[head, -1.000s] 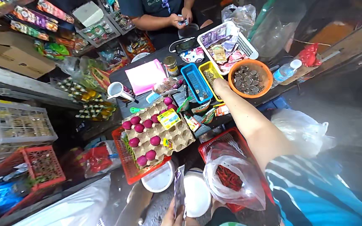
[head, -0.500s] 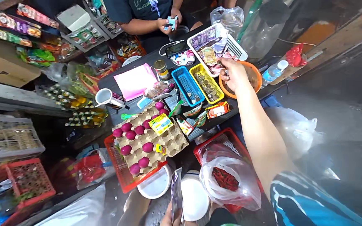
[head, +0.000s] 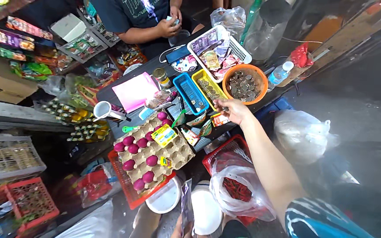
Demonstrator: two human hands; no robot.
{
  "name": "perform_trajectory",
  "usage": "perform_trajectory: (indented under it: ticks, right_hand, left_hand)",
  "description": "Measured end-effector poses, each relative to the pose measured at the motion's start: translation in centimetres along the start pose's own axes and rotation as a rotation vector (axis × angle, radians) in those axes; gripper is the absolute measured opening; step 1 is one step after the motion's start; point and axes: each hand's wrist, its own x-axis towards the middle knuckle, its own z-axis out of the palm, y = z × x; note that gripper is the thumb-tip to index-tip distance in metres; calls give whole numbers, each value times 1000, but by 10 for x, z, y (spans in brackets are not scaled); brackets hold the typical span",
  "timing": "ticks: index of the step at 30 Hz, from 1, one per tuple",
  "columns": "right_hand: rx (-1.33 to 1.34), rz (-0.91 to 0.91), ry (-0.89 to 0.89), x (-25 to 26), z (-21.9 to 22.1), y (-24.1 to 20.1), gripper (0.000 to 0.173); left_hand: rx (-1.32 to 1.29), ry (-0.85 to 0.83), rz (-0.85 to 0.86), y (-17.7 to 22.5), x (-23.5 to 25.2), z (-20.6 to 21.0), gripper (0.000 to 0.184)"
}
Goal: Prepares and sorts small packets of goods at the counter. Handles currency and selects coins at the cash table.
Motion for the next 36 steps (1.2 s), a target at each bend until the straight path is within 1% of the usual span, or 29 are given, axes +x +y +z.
perform_trajectory:
  ticks: [2,3,5,6,8,11,13,15,17,20,22,25,29,36]
  right_hand:
    - [-16,28,-56,-6,-4,20,29]
    - [-85,45,-38,-8,-6,28,27]
    - [-360,42,77,-11,-9,41,22]
    - [-525,31,135,-12,-11,44,22]
    - [-771,4,220,-12,-18,43,25]
    - [-978,-65,309,-8,-20,27,26]
    - [-1102,-126,343,0,-14,19,27]
    - [-1232,-149,317,10,0,11,30]
    - [-1397,-100,239,21,19,0,32]
    - [-1653,0,153,38,46,-12,23]
    - [-1775,51,105,52,54,-12,21]
    - [-1869,133,66,66,56,-9,25]
    - [-1905,209,53,68,59,-13,25]
    - [-1913,256,55,73,57,-9,27]
  left_hand:
    - [-8,0,6,1,0,0,42]
    - [-7,2,8,0,-1,0,42]
    - [1,6,14,-1,-1,0,43]
    - [5,9,13,-1,-1,0,42]
    - [14,13,2,-3,-2,1,41]
    - [30,9,6,-5,-2,1,43]
    - [38,6,7,-7,-3,1,45]
    - [46,5,10,-8,-3,1,47]
    - [51,8,12,-9,-5,0,48]
    - [61,16,-3,-11,-8,-1,48]
    - [64,25,-14,-12,-10,-1,48]
    - [69,24,-19,-14,-13,-2,47]
    - [75,22,-25,-16,-14,-4,48]
    - [77,22,-5,-18,-16,-4,51]
